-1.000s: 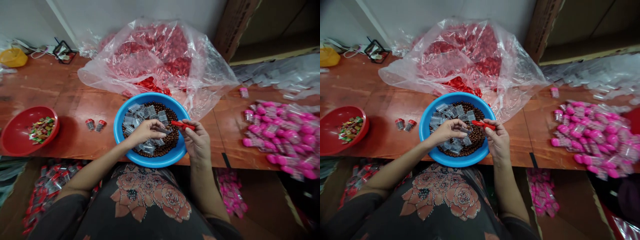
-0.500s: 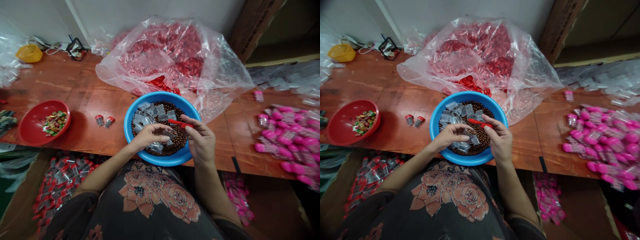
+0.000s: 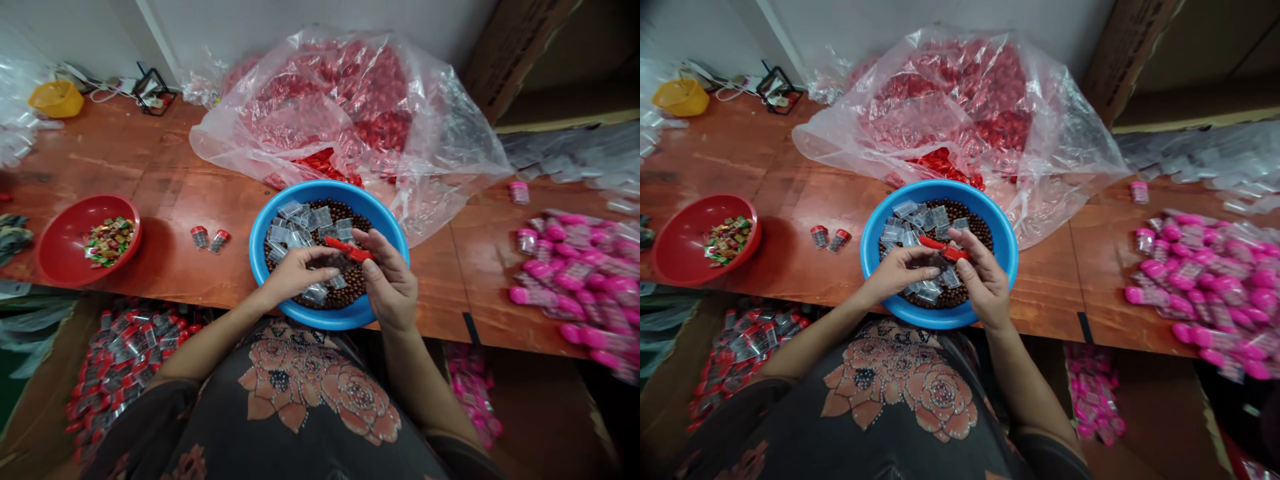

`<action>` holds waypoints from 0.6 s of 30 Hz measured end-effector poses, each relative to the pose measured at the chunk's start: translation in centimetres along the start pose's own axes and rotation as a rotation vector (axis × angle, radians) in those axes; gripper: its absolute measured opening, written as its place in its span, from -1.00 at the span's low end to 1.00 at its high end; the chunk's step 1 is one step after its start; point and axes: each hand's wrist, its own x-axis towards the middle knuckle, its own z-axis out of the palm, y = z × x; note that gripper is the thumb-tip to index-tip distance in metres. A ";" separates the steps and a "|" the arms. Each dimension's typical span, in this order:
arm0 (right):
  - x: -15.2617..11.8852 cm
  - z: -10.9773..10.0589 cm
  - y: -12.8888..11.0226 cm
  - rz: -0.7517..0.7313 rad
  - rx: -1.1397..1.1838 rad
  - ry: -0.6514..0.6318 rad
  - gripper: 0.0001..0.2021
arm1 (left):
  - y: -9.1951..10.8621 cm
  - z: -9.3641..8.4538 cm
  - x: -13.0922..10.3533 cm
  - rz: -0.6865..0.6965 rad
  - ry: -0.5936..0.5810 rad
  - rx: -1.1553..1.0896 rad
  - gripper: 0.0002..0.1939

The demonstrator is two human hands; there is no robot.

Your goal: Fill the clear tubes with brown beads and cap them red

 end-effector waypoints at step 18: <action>0.4 -0.5 -0.4 0.090 -0.170 0.091 -0.64 | -0.3 -0.4 -0.2 -0.202 -0.019 -0.371 -0.55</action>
